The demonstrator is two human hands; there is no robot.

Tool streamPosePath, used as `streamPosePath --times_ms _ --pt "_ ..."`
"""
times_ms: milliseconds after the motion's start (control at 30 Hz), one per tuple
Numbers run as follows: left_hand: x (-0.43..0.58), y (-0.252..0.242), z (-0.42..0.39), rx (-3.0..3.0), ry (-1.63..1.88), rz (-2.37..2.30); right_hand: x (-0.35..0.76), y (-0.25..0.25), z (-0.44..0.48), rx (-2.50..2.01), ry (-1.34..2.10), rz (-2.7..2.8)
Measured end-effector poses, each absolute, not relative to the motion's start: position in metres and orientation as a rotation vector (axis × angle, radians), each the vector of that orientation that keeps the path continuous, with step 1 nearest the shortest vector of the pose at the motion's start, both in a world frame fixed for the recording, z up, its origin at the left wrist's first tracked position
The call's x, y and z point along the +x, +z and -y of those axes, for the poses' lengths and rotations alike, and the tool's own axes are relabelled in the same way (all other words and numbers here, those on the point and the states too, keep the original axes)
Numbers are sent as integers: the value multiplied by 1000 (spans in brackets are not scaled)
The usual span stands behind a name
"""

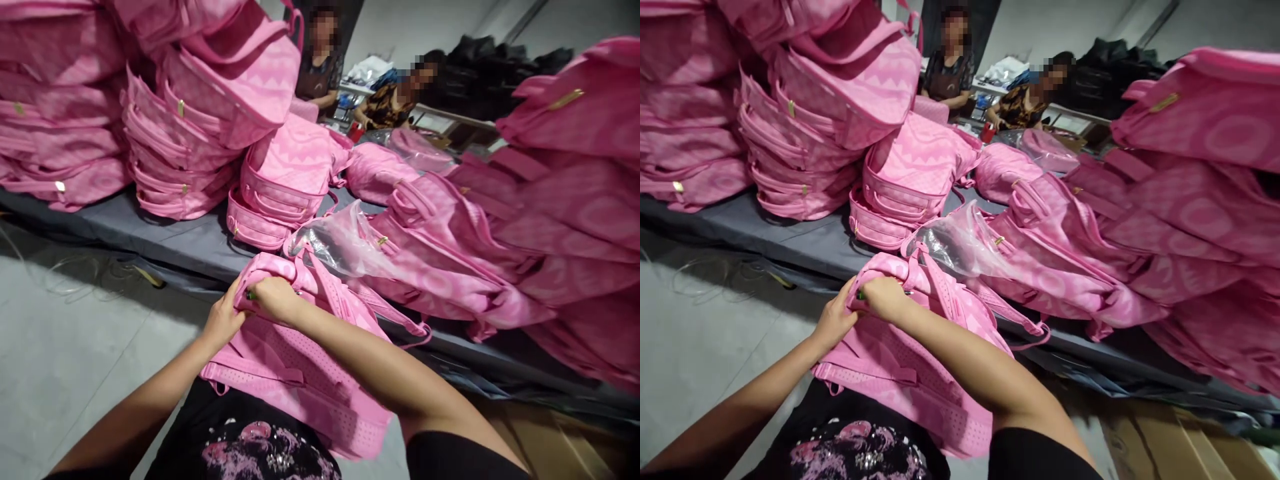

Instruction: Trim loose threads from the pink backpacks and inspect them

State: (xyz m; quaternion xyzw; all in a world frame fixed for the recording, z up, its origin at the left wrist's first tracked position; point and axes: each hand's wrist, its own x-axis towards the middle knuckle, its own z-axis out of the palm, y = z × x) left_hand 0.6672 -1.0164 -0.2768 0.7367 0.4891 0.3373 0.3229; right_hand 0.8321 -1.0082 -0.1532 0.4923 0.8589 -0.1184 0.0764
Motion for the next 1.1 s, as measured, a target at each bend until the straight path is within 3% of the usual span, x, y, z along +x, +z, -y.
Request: streamPosePath --times_ms 100,300,400,567,667,733,833,1000,1100 --pt "664 -275 1011 1926 854 -1286 850 -145 1016 1427 -269 -2442" --pt "662 -280 1007 1823 730 -1308 906 -126 1066 1776 -165 -1992" --pt "669 -262 1018 1835 576 -1185 925 -130 1111 2023 -315 -1991" --pt "695 -141 1048 2148 640 -853 965 -122 1198 2448 -1407 -1561" --pt "709 -49 1049 2321 784 -571 988 -82 1226 2730 -1667 -1462" --pt "721 -13 1038 2445 866 -477 995 -61 1227 2734 -1764 -1517" --pt "743 -24 1014 2547 886 -454 993 -68 1206 2758 -1708 -1675" --pt "777 -101 965 2696 834 -713 987 -142 1145 2816 -1716 -1932" --pt "790 -108 954 2764 797 -829 988 -170 1132 2713 -1764 -2018"
